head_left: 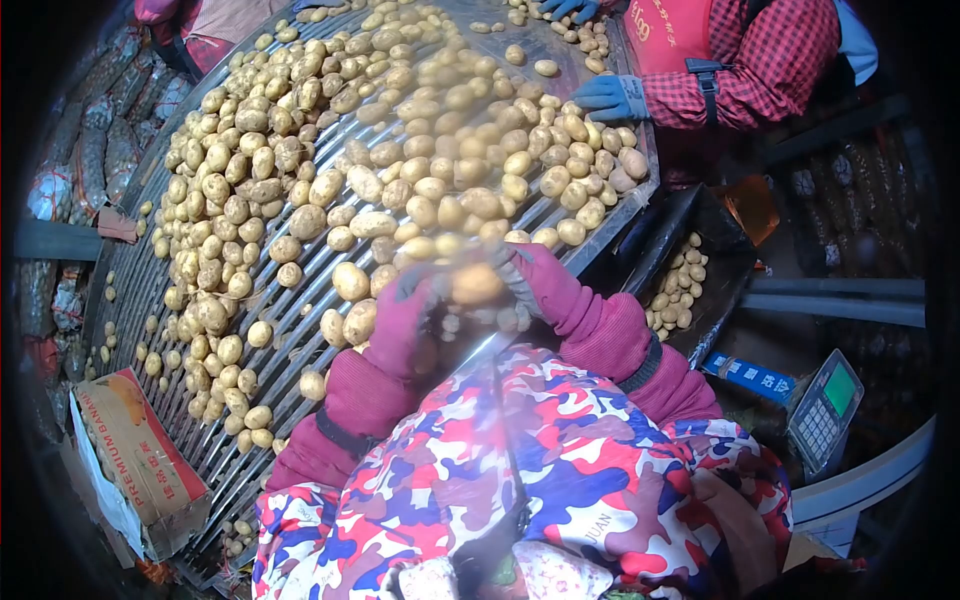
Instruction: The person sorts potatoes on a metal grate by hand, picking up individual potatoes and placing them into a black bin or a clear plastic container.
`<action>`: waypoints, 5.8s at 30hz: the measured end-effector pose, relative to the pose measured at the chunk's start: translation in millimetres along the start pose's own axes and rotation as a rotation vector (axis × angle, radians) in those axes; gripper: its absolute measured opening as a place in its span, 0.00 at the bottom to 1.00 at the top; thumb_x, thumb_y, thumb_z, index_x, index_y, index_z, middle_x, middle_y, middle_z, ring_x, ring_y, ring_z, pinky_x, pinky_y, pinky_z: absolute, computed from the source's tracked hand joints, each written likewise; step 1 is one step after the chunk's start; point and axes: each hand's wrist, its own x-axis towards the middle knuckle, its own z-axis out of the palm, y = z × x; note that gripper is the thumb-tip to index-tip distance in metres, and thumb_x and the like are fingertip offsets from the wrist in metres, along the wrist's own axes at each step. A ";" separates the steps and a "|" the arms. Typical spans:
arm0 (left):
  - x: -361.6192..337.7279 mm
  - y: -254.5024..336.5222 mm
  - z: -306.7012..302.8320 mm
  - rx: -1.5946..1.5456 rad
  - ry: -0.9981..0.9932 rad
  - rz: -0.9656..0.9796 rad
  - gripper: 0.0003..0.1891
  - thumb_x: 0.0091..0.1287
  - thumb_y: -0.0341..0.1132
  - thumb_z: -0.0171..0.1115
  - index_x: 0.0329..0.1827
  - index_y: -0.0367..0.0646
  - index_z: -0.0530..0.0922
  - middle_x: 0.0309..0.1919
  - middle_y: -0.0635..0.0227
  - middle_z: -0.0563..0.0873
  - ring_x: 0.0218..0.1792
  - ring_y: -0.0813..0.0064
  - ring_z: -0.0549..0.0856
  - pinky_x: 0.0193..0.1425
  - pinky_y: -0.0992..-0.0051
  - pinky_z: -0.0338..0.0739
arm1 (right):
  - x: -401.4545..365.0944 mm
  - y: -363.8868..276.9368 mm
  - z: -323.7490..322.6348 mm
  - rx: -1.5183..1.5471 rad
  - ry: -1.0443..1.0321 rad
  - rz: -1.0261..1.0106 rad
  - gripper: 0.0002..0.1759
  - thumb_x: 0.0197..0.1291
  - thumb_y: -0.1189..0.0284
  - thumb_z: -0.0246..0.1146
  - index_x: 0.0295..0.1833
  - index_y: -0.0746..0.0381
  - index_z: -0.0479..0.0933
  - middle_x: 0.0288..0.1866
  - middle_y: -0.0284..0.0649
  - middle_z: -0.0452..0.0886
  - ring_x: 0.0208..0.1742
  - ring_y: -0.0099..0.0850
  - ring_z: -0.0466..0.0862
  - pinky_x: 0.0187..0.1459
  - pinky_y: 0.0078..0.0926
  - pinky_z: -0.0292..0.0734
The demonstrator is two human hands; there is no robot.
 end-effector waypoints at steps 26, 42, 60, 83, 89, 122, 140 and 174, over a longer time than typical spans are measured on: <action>-65.8 16.8 -29.7 -0.258 0.029 -0.169 0.26 0.68 0.49 0.65 0.62 0.41 0.77 0.49 0.64 0.84 0.38 0.75 0.83 0.39 0.77 0.79 | -8.3 -8.5 13.2 -0.715 -0.253 -0.244 0.21 0.71 0.62 0.62 0.65 0.57 0.79 0.55 0.46 0.85 0.55 0.44 0.85 0.54 0.40 0.82; -139.0 6.9 -103.1 -0.462 0.307 0.195 0.23 0.70 0.42 0.64 0.63 0.38 0.75 0.52 0.57 0.83 0.46 0.67 0.84 0.49 0.69 0.83 | 29.6 4.6 30.8 -1.248 -0.010 -0.439 0.24 0.63 0.61 0.66 0.64 0.54 0.78 0.56 0.51 0.79 0.56 0.50 0.80 0.54 0.47 0.78; -178.8 45.7 -197.8 0.210 0.461 0.140 0.11 0.72 0.38 0.64 0.43 0.38 0.83 0.44 0.62 0.86 0.37 0.76 0.85 0.40 0.75 0.82 | 3.2 40.4 18.0 -1.361 0.079 -0.341 0.29 0.59 0.65 0.69 0.67 0.59 0.77 0.62 0.56 0.77 0.65 0.58 0.75 0.67 0.52 0.70; -108.8 -4.9 -188.4 1.199 0.474 0.379 0.34 0.62 0.31 0.61 0.77 0.50 0.72 0.60 0.46 0.83 0.60 0.45 0.83 0.63 0.53 0.79 | 7.6 83.0 1.6 -1.352 0.130 -0.230 0.25 0.70 0.59 0.60 0.67 0.57 0.78 0.68 0.49 0.79 0.70 0.50 0.76 0.73 0.49 0.68; -107.5 -18.3 -200.9 1.224 0.539 0.358 0.24 0.64 0.28 0.60 0.65 0.42 0.80 0.58 0.49 0.84 0.58 0.45 0.84 0.63 0.55 0.79 | -14.2 20.1 35.4 -1.329 0.219 -0.343 0.23 0.68 0.60 0.64 0.67 0.50 0.80 0.65 0.45 0.81 0.65 0.47 0.80 0.66 0.45 0.75; -116.4 -11.1 -181.7 1.051 0.601 0.515 0.18 0.60 0.23 0.56 0.54 0.34 0.83 0.48 0.48 0.88 0.51 0.50 0.88 0.61 0.58 0.80 | -12.4 14.6 28.1 -1.179 0.098 -0.152 0.24 0.73 0.59 0.59 0.71 0.51 0.75 0.68 0.51 0.77 0.67 0.51 0.76 0.69 0.48 0.72; -109.6 -20.2 -195.9 1.135 0.595 0.584 0.17 0.61 0.23 0.58 0.52 0.38 0.84 0.45 0.52 0.87 0.48 0.48 0.87 0.54 0.59 0.82 | 2.0 56.5 23.9 -1.210 0.257 -0.409 0.17 0.69 0.60 0.64 0.58 0.54 0.83 0.61 0.45 0.83 0.61 0.48 0.81 0.63 0.46 0.77; -113.3 -9.6 -188.9 1.145 0.612 0.481 0.12 0.64 0.28 0.59 0.49 0.44 0.84 0.44 0.53 0.86 0.47 0.47 0.86 0.53 0.56 0.81 | -6.0 39.4 31.5 -1.328 0.174 -0.296 0.21 0.72 0.60 0.60 0.67 0.55 0.78 0.66 0.47 0.79 0.68 0.47 0.76 0.69 0.45 0.71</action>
